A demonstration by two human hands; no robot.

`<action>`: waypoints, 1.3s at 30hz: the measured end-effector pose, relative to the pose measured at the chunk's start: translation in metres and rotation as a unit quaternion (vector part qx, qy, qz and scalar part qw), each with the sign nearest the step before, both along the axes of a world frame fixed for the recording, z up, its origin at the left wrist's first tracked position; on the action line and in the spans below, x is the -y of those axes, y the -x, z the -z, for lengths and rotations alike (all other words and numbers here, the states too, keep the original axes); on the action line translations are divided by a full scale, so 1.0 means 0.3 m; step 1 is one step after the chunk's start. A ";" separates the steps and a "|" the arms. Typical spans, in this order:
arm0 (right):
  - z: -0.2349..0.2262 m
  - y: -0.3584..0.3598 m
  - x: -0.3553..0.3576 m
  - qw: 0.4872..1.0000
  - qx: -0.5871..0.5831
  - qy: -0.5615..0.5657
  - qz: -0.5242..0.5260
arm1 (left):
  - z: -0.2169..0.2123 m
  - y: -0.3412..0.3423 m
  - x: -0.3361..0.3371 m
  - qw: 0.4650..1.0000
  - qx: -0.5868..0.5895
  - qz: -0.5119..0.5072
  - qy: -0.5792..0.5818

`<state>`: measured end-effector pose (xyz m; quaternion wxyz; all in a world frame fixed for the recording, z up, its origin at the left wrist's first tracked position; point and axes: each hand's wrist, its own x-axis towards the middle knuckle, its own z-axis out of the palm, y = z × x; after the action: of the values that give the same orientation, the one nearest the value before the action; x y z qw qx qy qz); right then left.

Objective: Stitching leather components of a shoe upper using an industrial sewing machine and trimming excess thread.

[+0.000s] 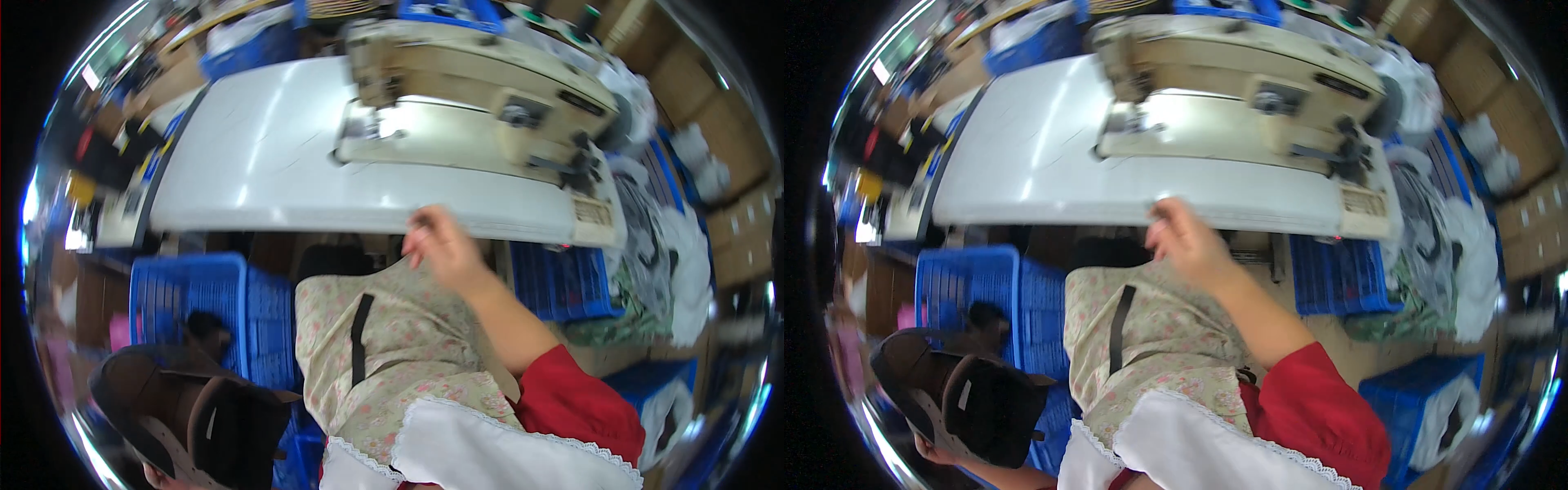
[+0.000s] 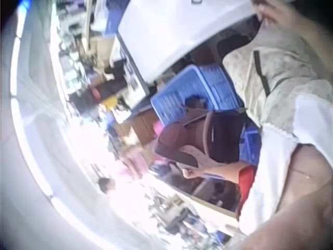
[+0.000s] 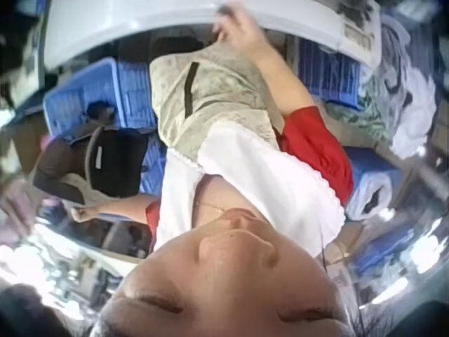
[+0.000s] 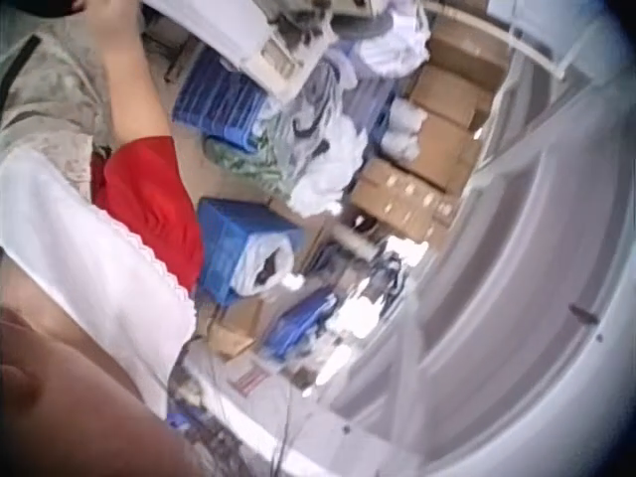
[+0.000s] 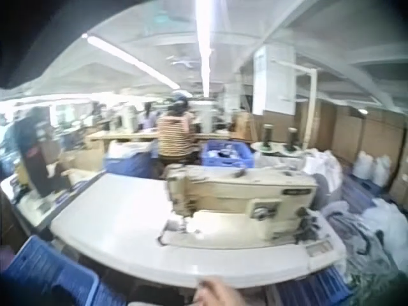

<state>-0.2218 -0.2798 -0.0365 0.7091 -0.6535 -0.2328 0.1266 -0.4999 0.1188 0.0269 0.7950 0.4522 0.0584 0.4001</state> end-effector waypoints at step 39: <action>-0.314 -0.197 0.071 0.993 -0.044 0.107 0.021 | -0.029 -1.140 0.472 0.829 -0.232 0.501 -0.093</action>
<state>-0.1628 -0.3011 0.0576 0.6470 -0.7242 -0.1728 0.1644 -0.1580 -0.0228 0.0356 0.8035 0.5708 -0.0311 -0.1662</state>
